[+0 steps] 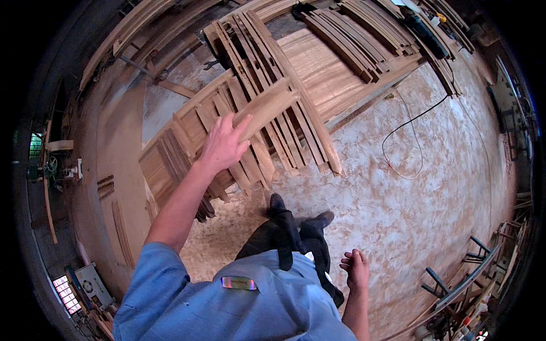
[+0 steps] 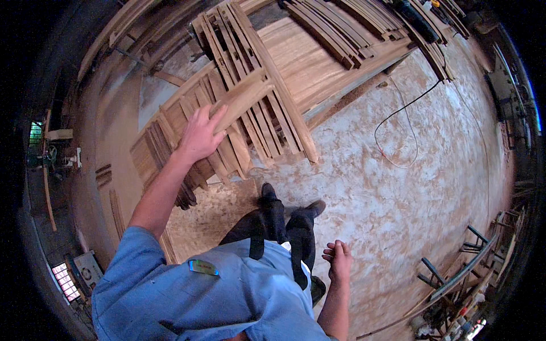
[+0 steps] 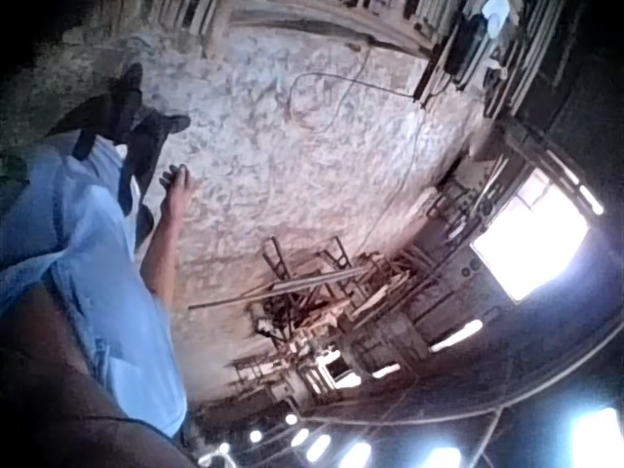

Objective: The person operates a band saw to cut thin wooden strips, then walks to a nearby table to inspect and sort the cut pieces. They return to the saw and continue cutting additional strips, stacking the finished pieces on the machine table.

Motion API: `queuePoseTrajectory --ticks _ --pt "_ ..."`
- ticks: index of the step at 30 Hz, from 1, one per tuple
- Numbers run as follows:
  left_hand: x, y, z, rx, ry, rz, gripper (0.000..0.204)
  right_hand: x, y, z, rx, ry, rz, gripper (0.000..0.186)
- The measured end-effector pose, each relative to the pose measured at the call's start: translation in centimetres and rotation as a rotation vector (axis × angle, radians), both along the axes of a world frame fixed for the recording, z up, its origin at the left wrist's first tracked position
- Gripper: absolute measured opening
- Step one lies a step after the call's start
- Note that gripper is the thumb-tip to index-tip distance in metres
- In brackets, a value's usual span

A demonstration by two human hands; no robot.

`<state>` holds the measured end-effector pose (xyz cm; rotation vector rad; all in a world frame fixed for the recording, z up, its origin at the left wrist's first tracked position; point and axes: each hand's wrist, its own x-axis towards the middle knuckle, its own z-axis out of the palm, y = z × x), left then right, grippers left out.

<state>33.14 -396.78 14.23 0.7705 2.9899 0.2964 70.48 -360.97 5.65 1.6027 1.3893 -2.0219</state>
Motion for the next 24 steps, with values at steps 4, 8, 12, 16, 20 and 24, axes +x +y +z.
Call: queuePoseTrajectory --ticks 4,8,12,16,20,24 --pt "0.4 0.6 -0.2 -0.026 0.04 0.03 0.064 -0.1 1.6 -1.0 -0.009 0.011 0.013 0.031" --pt "1.6 1.7 1.3 0.004 0.301 0.07 0.063 -0.9 3.7 -1.2 -0.001 0.059 0.051 0.033" --pt "2.1 4.7 1.8 -0.004 0.378 0.027 0.057 0.0 7.1 -1.3 -0.019 0.096 0.052 0.033" --pt "2.7 11.9 2.8 0.288 0.161 0.284 0.036 2.3 12.2 -0.5 -0.023 0.116 -0.005 0.037" --pt "2.2 19.6 7.0 0.218 0.731 -0.239 0.013 5.3 17.2 1.3 0.043 0.176 -0.09 0.034" --pt "8.2 33.0 8.8 0.504 0.123 -0.288 0.011 7.6 20.9 1.2 0.063 0.234 -0.233 0.025"
